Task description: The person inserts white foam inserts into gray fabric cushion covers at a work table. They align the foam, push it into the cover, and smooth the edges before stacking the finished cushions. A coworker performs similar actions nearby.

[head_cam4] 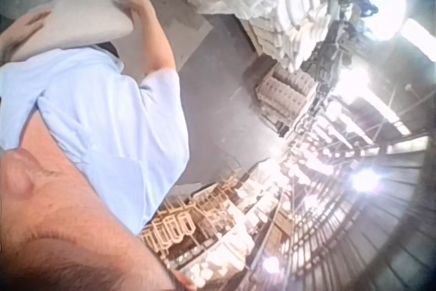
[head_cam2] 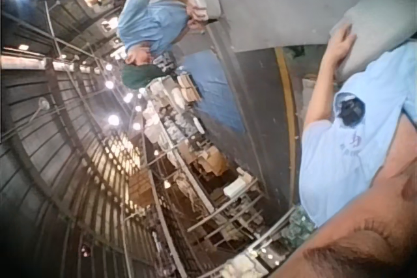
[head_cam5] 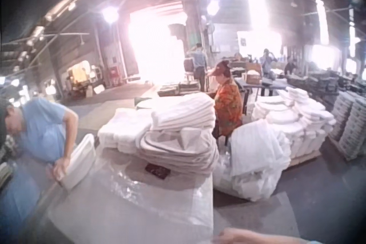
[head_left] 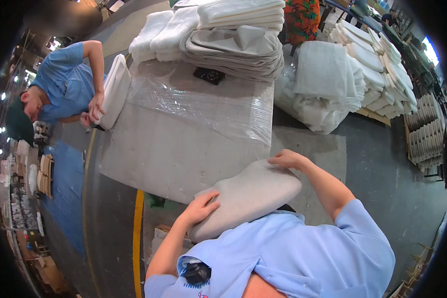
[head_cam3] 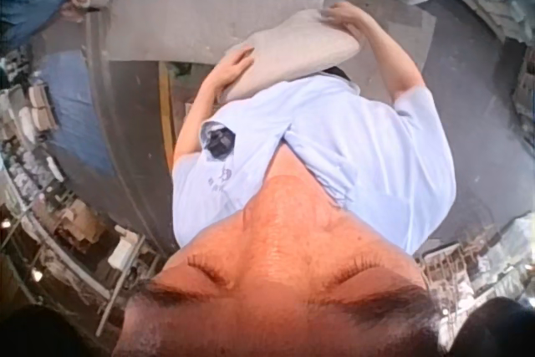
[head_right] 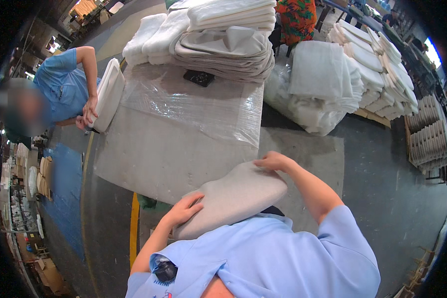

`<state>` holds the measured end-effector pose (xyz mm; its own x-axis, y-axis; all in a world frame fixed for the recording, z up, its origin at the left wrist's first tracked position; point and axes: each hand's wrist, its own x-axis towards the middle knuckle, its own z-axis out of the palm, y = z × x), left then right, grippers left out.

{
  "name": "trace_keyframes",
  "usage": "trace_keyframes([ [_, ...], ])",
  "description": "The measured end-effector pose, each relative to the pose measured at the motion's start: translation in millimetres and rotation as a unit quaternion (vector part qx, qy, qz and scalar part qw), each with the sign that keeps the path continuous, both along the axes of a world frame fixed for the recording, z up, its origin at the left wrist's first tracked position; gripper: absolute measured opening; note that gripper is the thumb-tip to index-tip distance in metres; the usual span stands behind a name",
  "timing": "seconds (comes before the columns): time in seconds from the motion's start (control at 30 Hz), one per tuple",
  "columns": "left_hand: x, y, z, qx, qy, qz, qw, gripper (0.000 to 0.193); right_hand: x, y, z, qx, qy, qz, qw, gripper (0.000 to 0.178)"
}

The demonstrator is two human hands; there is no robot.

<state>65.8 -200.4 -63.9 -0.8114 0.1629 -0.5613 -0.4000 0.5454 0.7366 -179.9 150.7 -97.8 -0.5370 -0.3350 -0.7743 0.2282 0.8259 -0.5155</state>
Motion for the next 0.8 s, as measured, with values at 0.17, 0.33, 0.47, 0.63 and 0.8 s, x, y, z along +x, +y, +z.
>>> trace_keyframes([
  [0.17, -67.3, 35.9, -24.6, -0.138, 0.097, -0.017, 0.986, 0.06, 4.0, -39.4, -18.4, 0.049, 0.17, 0.219, 0.96, 0.046],
  [0.33, -93.3, 42.2, -42.5, -0.154, 0.024, 0.031, 0.987, 0.061, 25.7, -35.3, 14.5, -0.132, 0.249, 0.03, 0.959, 0.029],
  [0.47, -95.8, 42.4, -19.1, -0.044, -0.048, 0.113, 0.991, 0.041, 36.2, -22.0, 16.9, -0.141, 0.277, 0.014, 0.95, 0.026],
  [0.63, -93.6, 40.8, -16.2, -0.131, 0.031, 0.077, 0.988, 0.039, -3.1, -53.3, 44.9, 0.02, -0.019, 0.064, 0.998, 0.026],
  [0.8, -88.5, 35.4, -37.1, -0.129, 0.094, 0.104, 0.982, 0.041, -13.9, -63.5, 8.1, -0.172, -0.241, -0.27, 0.916, 0.037],
])
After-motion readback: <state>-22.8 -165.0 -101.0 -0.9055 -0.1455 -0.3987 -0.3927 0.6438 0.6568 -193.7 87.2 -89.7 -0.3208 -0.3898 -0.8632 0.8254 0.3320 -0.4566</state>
